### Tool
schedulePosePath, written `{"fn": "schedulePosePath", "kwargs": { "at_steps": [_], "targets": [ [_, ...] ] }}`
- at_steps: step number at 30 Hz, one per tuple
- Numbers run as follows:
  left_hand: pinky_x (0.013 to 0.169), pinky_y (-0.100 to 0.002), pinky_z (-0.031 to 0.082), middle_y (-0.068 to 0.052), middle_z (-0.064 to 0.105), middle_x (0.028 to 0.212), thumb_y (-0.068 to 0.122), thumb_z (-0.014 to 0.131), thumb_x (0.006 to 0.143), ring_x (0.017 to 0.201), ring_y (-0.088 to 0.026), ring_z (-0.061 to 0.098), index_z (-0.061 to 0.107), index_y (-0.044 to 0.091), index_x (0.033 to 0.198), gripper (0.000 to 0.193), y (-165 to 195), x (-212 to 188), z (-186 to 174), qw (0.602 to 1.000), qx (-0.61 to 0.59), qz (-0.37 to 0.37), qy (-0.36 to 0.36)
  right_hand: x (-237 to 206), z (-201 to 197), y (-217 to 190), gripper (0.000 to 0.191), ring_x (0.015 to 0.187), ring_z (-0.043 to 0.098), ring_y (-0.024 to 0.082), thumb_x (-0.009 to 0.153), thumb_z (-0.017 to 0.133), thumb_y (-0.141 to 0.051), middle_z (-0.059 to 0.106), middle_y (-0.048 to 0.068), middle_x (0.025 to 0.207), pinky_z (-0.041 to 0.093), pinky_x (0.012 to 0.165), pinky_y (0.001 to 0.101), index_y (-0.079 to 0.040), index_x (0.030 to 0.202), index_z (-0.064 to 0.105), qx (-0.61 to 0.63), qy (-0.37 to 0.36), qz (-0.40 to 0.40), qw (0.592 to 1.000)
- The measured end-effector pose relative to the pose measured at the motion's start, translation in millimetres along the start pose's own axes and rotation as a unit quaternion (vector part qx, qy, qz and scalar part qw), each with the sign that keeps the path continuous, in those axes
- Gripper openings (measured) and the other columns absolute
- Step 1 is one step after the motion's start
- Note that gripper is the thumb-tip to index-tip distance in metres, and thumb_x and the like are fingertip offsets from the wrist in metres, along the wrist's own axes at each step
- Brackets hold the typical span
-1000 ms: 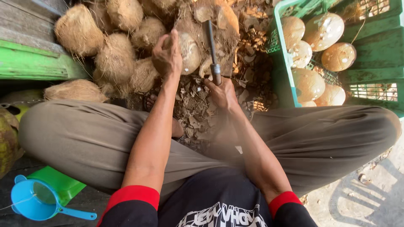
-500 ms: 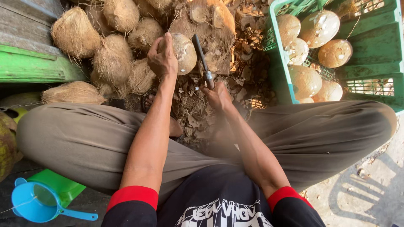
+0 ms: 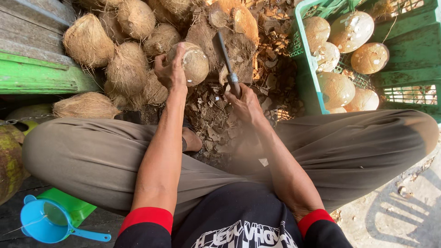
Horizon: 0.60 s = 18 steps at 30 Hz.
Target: The person sits on the ground and uses a machete to chop the fibrous husk off coconuts one at a time, rotating each coconut between strikes. Trimmed coconuts are placed into a green plastic crate beside them, and finished coconuts accumulate in the crate.
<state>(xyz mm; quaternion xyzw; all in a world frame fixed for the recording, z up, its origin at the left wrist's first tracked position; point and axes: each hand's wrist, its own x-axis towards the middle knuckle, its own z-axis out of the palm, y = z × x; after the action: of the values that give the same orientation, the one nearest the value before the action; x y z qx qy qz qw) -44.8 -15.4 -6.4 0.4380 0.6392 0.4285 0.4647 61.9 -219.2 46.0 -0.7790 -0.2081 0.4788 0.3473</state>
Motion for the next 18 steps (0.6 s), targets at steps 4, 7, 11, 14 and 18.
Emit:
{"fn": "schedulePosePath", "kwargs": {
  "at_steps": [4, 7, 11, 14, 18],
  "targets": [
    [0.08, -0.043, 0.06, -0.01, 0.069, 0.102, 0.044, 0.092, 0.066, 0.092, -0.021, 0.068, 0.069, 0.009, 0.097, 0.052, -8.4, -2.5, -0.8, 0.991, -0.134, 0.023, -0.007, -13.5, -1.4, -18.0, 0.022, 0.056, 0.048, 0.01, 0.103, 0.066, -0.024, 0.053, -0.001, 0.071, 0.046, 0.049, 0.0296, -0.008, 0.093, 0.054, 0.016, 0.09, -0.128, 0.988],
    [0.076, -0.041, 0.059, -0.01, 0.072, 0.096, 0.046, 0.086, 0.071, 0.085, -0.02, 0.068, 0.073, 0.011, 0.1, 0.047, -7.4, -9.2, -2.0, 0.999, -0.012, -0.037, -0.016, -9.1, 18.3, -23.0, 0.017, 0.057, 0.043, 0.01, 0.106, 0.064, -0.016, 0.051, 0.001, 0.073, 0.037, 0.047, 0.0313, -0.005, 0.094, 0.059, 0.22, 0.1, -0.14, 0.96],
    [0.077, -0.043, 0.061, -0.01, 0.072, 0.097, 0.053, 0.086, 0.069, 0.086, -0.022, 0.07, 0.072, 0.011, 0.103, 0.055, 11.2, -12.9, -3.2, 0.999, -0.032, -0.003, -0.019, 8.4, 32.9, -16.2, 0.025, 0.045, 0.043, 0.011, 0.106, 0.041, -0.012, 0.06, 0.003, 0.066, 0.036, 0.037, 0.0336, -0.017, 0.096, 0.063, -0.056, -0.008, 0.08, 0.995],
    [0.073, -0.042, 0.06, -0.005, 0.07, 0.097, 0.057, 0.083, 0.067, 0.086, -0.02, 0.068, 0.071, 0.015, 0.107, 0.059, 17.1, -10.0, -4.8, 0.999, 0.025, -0.023, -0.013, 13.4, 24.7, -8.5, 0.008, 0.042, 0.04, 0.011, 0.096, 0.059, -0.021, 0.061, 0.001, 0.065, 0.036, 0.034, 0.0295, -0.025, 0.091, 0.063, 0.095, -0.022, 0.073, 0.993],
    [0.068, -0.038, 0.067, -0.008, 0.07, 0.097, 0.058, 0.083, 0.067, 0.081, -0.019, 0.071, 0.07, 0.014, 0.106, 0.06, 4.0, -12.0, -4.3, 1.0, 0.008, 0.001, -0.003, 12.0, 7.8, -8.0, 0.035, 0.044, 0.043, 0.009, 0.099, 0.068, -0.028, 0.052, 0.002, 0.064, 0.041, 0.035, 0.0259, -0.011, 0.077, 0.048, 0.046, 0.039, -0.02, 0.998]
  ]
}}
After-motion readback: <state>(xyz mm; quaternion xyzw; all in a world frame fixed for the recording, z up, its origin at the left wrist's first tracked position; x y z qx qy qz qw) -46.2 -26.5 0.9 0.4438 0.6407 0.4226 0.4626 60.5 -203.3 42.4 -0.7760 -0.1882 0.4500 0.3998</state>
